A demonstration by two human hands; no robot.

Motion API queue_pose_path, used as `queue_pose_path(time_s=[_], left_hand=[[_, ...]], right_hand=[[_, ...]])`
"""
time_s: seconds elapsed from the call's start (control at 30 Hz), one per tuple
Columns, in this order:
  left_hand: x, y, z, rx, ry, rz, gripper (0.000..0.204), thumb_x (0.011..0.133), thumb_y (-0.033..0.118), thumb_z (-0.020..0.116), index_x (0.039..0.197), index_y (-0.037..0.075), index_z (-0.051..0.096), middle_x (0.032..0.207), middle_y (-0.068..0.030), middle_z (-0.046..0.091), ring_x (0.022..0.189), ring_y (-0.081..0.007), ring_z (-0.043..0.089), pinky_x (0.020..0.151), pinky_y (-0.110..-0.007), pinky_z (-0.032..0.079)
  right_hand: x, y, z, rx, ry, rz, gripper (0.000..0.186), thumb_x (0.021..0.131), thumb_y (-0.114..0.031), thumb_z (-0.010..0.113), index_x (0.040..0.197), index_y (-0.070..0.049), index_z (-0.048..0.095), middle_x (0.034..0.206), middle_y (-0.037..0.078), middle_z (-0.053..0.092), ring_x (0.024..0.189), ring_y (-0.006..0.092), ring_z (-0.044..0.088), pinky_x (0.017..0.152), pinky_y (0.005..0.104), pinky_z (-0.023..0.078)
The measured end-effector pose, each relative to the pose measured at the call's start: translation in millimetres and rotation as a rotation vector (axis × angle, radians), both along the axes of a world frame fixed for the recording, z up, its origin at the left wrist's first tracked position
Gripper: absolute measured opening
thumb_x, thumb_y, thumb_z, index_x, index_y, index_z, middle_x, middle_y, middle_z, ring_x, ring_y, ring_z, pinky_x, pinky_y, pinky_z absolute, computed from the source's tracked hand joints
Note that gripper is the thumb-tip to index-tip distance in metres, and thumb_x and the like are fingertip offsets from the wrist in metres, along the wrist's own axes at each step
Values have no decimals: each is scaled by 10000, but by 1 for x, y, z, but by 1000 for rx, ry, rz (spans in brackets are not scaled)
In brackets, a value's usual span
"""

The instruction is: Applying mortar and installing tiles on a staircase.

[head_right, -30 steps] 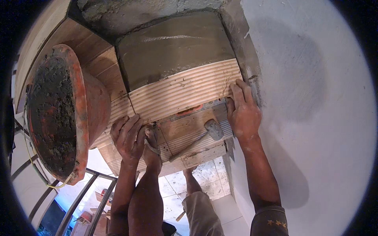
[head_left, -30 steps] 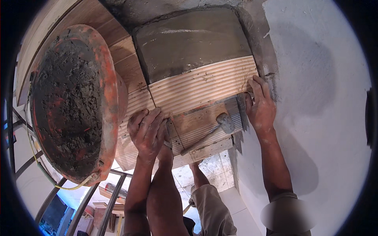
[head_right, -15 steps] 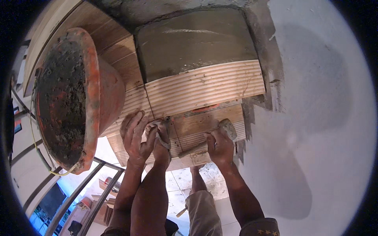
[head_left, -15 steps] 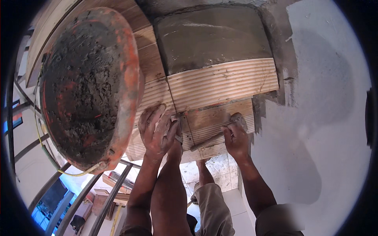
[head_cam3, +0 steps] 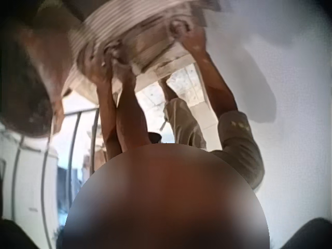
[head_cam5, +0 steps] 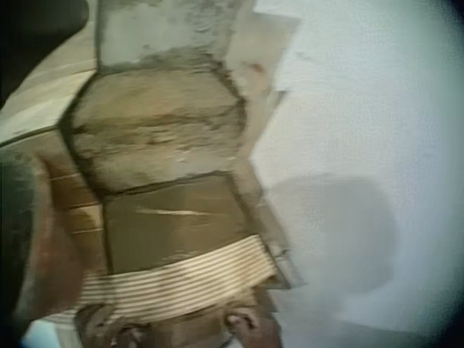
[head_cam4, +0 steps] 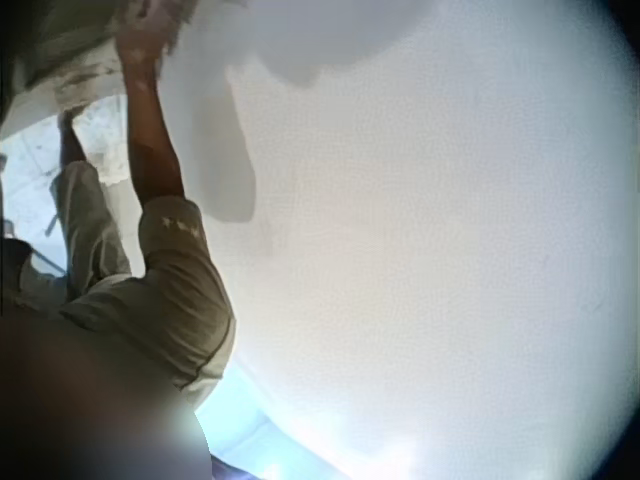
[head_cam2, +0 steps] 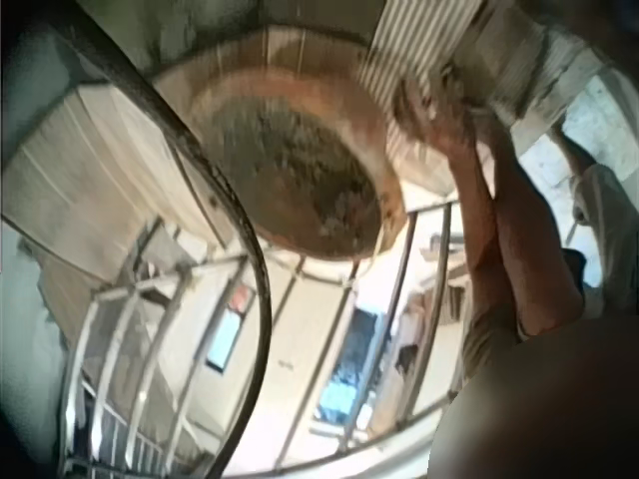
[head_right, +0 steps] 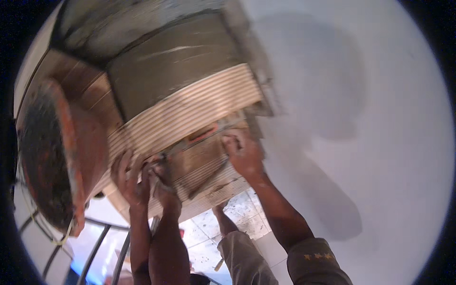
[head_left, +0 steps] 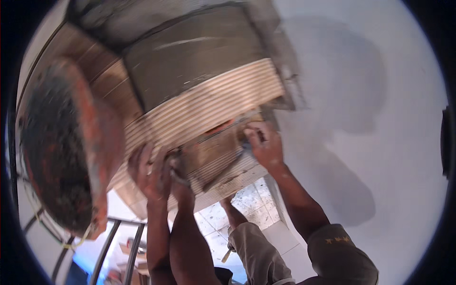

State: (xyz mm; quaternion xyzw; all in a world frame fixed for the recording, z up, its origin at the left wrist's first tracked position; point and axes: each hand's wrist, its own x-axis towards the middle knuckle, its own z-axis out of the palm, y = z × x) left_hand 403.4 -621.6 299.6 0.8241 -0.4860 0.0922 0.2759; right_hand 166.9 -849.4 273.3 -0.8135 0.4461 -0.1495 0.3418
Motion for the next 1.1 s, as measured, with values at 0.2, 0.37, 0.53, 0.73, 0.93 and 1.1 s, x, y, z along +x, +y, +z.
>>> queue_pose_path(time_s=[0.2,0.37,0.53,0.73,0.93,1.1], left_hand=[[-3,-11,1,-10,-13,-20,256,885,79,788,1140,74,774,1327,-121,683,1230,-374,605,1054,-494,471],[-5,-11,-2,-30,-18,-46,278,900,42,764,1176,71,746,1346,-138,678,1251,-384,602,1073,-504,456],[-3,-8,-5,-42,-13,-5,288,894,53,762,1180,51,735,1334,-156,684,1254,-394,604,1089,-515,441],[-2,-9,-4,-12,-19,-8,251,888,98,796,1132,53,754,1291,-123,690,1219,-374,599,1047,-496,463],[-3,-12,-3,-40,-3,-10,222,892,110,796,1107,65,763,1282,-107,696,1217,-360,602,1051,-495,455],[-2,-9,-6,-41,-5,4,215,904,112,786,1114,75,764,1275,-106,698,1216,-358,603,1055,-497,451]], right_hand=[[-2,-10,11,40,-94,-126,206,991,-240,729,1059,-45,717,919,91,721,772,164,669,694,313,544],[5,-27,14,531,-273,-425,201,1040,-250,673,1041,-52,704,915,28,719,723,100,644,637,266,517],[22,-35,27,764,-527,-525,242,1063,-293,643,1079,-56,683,934,17,721,696,74,623,618,238,503],[1,-7,5,665,-476,-399,279,1058,-326,653,1084,-51,694,942,22,722,703,68,625,620,236,503],[12,-18,24,618,-565,-554,421,1060,-242,636,1403,-17,546,971,-3,690,735,54,615,597,206,483],[30,-15,33,529,-624,-490,766,1049,-287,672,1631,7,269,1076,14,653,754,63,616,604,214,491]])
